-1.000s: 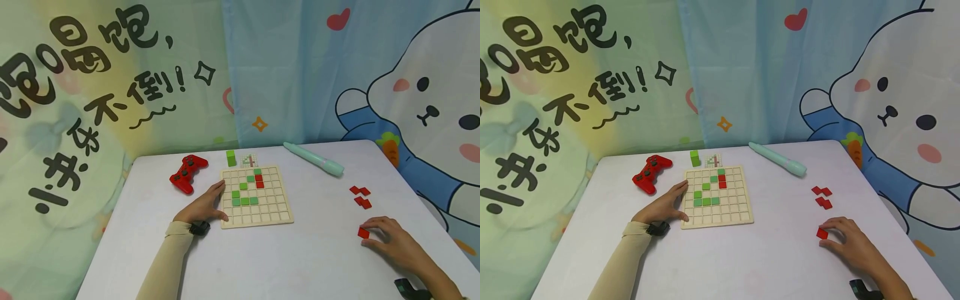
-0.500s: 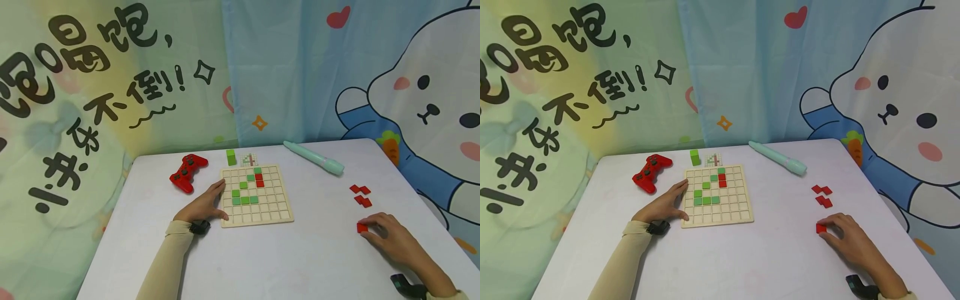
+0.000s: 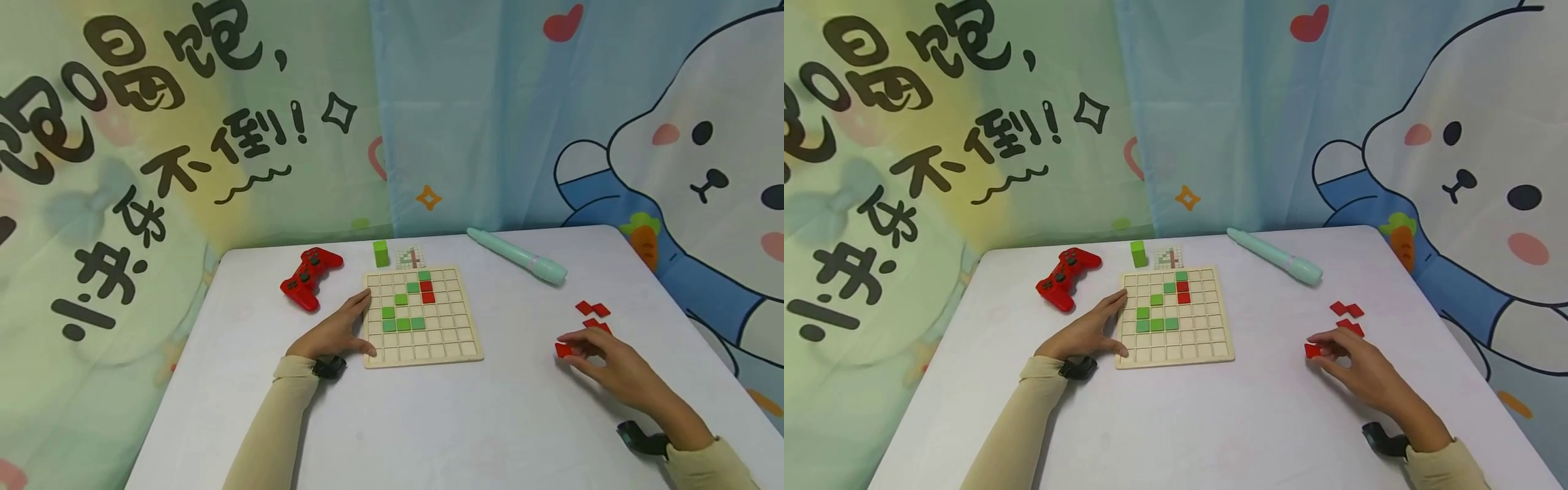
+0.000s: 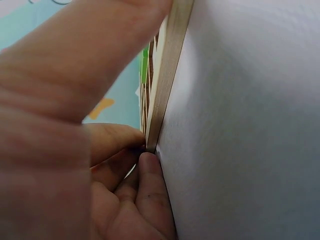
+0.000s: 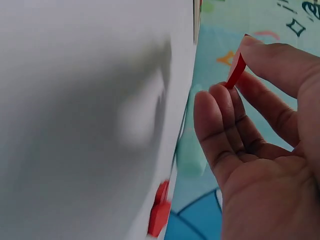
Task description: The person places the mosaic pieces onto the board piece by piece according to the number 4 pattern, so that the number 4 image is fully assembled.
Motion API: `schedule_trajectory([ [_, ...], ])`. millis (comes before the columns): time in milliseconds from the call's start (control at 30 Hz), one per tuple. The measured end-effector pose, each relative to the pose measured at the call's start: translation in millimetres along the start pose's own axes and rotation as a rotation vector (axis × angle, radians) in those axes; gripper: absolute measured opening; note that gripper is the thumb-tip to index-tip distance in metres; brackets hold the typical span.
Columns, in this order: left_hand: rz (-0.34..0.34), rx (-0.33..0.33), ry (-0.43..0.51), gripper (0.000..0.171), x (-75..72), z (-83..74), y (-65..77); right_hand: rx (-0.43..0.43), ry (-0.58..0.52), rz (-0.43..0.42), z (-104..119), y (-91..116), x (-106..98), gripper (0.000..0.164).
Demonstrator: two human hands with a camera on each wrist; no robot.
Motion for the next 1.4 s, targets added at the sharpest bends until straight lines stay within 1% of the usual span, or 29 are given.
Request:
schedule_trajectory([
  [167,-0.002,-0.003,0.006,0.121,-0.9,-0.6,0.4,-0.087,-0.006,0.007,17,-27,2,0.039],
  [267,0.002,-0.006,0.008,0.121,-1.0,-1.3,1.2,-0.119,0.003,0.005,29,-44,4,0.036],
  [367,0.004,-0.007,0.011,0.121,-1.0,-2.3,2.0,-0.118,-0.004,0.016,42,-61,5,0.034],
  [467,0.003,-0.007,0.015,0.121,-0.9,-3.5,2.2,-0.092,-0.024,0.036,51,-79,8,0.031],
  [633,-0.009,-0.001,0.010,0.121,-1.4,-4.5,2.0,-0.065,-0.052,0.065,69,-114,19,0.028],
  [833,0.004,-0.007,0.005,0.122,0.2,-2.0,0.6,-0.084,-0.081,0.154,93,-152,37,0.025],
  [933,0.006,-0.005,0.003,0.123,0.8,-1.9,0.0,-0.081,-0.078,0.201,99,-168,47,0.025],
  [1067,0.012,0.014,0.017,0.122,1.7,-4.0,0.4,-0.066,-0.056,0.247,101,-183,58,0.027],
  [1167,0.014,0.027,0.021,0.121,2.5,-4.1,0.2,-0.064,-0.048,0.272,99,-189,62,0.028],
  [1267,0.013,0.025,0.009,0.121,2.3,-3.5,0.0,-0.059,-0.036,0.285,99,-192,64,0.028],
  [1400,0.010,0.007,0.008,0.122,1.6,-2.7,1.3,-0.063,-0.003,0.301,103,-196,63,0.026],
])
Point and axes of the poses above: each hand's wrist, its own y-axis away from the middle knuckle, its own x-axis out of the palm, z = x × y, the point moved 2 cm from there along -y, towards the middle knuckle, and after that the axes turned 14 degrees about z, right-handed, at the moved point
